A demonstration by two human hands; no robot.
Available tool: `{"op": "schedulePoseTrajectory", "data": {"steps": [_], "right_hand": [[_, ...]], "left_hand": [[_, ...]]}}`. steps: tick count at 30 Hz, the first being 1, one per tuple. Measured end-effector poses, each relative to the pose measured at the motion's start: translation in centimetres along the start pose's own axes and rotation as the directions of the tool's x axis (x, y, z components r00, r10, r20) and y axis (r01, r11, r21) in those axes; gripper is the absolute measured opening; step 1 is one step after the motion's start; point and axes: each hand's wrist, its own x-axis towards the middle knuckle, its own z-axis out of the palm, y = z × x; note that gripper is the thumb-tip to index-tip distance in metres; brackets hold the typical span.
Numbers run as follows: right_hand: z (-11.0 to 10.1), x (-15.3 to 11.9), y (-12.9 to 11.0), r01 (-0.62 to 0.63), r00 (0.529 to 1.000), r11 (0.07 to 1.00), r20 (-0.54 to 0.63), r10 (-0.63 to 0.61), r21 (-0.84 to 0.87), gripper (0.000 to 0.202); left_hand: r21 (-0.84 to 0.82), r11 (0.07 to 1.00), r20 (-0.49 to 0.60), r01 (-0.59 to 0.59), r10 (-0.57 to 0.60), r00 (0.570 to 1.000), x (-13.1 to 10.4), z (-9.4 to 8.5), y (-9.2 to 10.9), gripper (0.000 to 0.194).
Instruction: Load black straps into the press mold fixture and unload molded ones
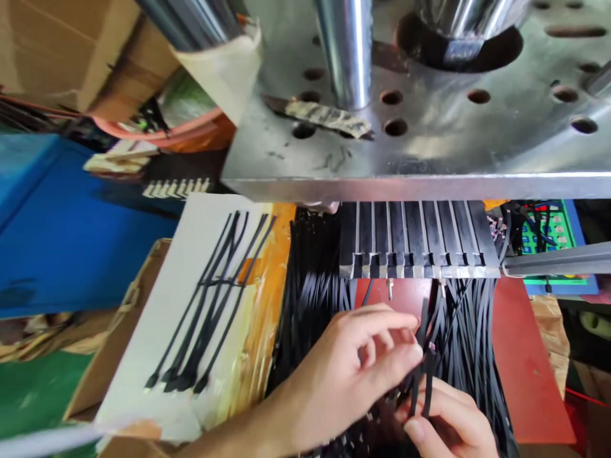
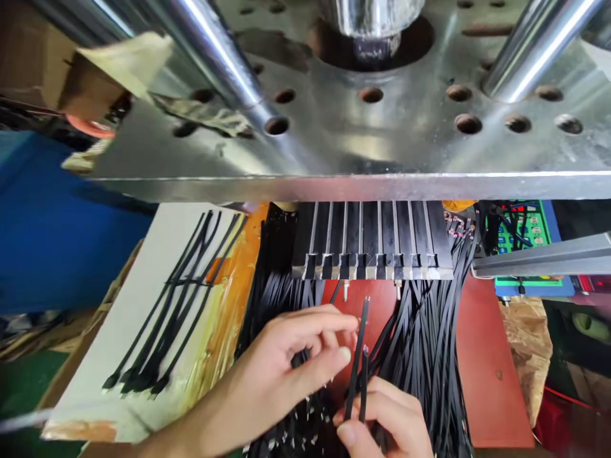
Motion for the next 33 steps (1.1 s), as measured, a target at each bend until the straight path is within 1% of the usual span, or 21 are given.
{"op": "schedulePoseTrajectory", "data": {"steps": [2,4,7,10,13,15,18,21,23,25,28,31,33], "right_hand": [[0.2,0.1,-0.6,-0.001,0.999,0.999,-0.036,0.0,-0.037,0.008],[0.7,0.0,-1.4,-0.008,0.998,0.999,-0.059,0.006,-0.032,0.012],[1.4,-0.3,-2.2,-0.012,0.997,0.999,-0.081,0.009,-0.037,0.017],[1.6,-1.0,-2.5,0.008,0.991,0.994,-0.131,-0.022,-0.108,0.015],[1.2,-1.7,-2.4,0.054,0.987,0.979,-0.136,-0.082,-0.197,0.031],[0.7,-2.0,-2.5,0.082,0.986,0.964,-0.12,-0.115,-0.251,0.037],[0.2,-1.8,-3.1,0.107,0.977,0.951,-0.147,-0.155,-0.291,0.029],[0.5,-0.9,-3.8,0.15,0.957,0.94,-0.193,-0.215,-0.305,0.023],[0.9,-0.2,-4.2,0.178,0.952,0.934,-0.188,-0.244,-0.31,0.021],[1.5,0.6,-4.7,0.195,0.953,0.933,-0.167,-0.254,-0.304,0.014],[2.3,1.4,-5.2,0.217,0.954,0.93,-0.138,-0.267,-0.297,0.02],[2.5,2.0,-5.6,0.217,0.96,0.928,-0.109,-0.26,-0.303,0.019],[2.5,2.4,-5.5,0.195,0.968,0.932,-0.096,-0.234,-0.305,0.017]], "left_hand": [[-0.02,0.999,0.015,-0.027,0.027,1.0,0.7,-0.2,0.5,0.027],[-0.048,0.996,0.015,-0.07,0.07,0.997,0.9,-0.1,0.7,0.024],[-0.089,0.99,0.01,-0.11,0.111,0.994,0.4,0.2,0.5,0.023],[-0.168,0.979,0.013,-0.118,0.122,0.992,-0.5,0.4,0.3,0.02],[-0.251,0.953,0.002,-0.173,0.179,0.984,-1.2,0.4,0.0,0.013],[-0.267,0.944,0.0,-0.194,0.201,0.98,-1.6,0.3,-0.2,0.015],[-0.29,0.944,0.019,-0.157,0.17,0.985,-2.0,0.0,-0.5,0.022],[-0.329,0.936,0.056,-0.123,0.15,0.987,-2.3,-0.2,-0.7,0.026],[-0.356,0.926,0.063,-0.13,0.162,0.985,-2.4,-0.3,-0.8,0.028],[-0.365,0.917,0.039,-0.16,0.187,0.982,-2.5,-0.4,-0.8,0.029],[-0.292,0.924,-0.028,-0.247,0.25,0.968,-2.6,-0.5,-0.8,0.031],[-0.141,0.936,-0.093,-0.322,0.311,0.946,-2.8,-0.6,-0.7,0.029],[-0.028,0.929,-0.123,-0.368,0.362,0.924,-3.0,-0.6,-0.6,0.028]]}}
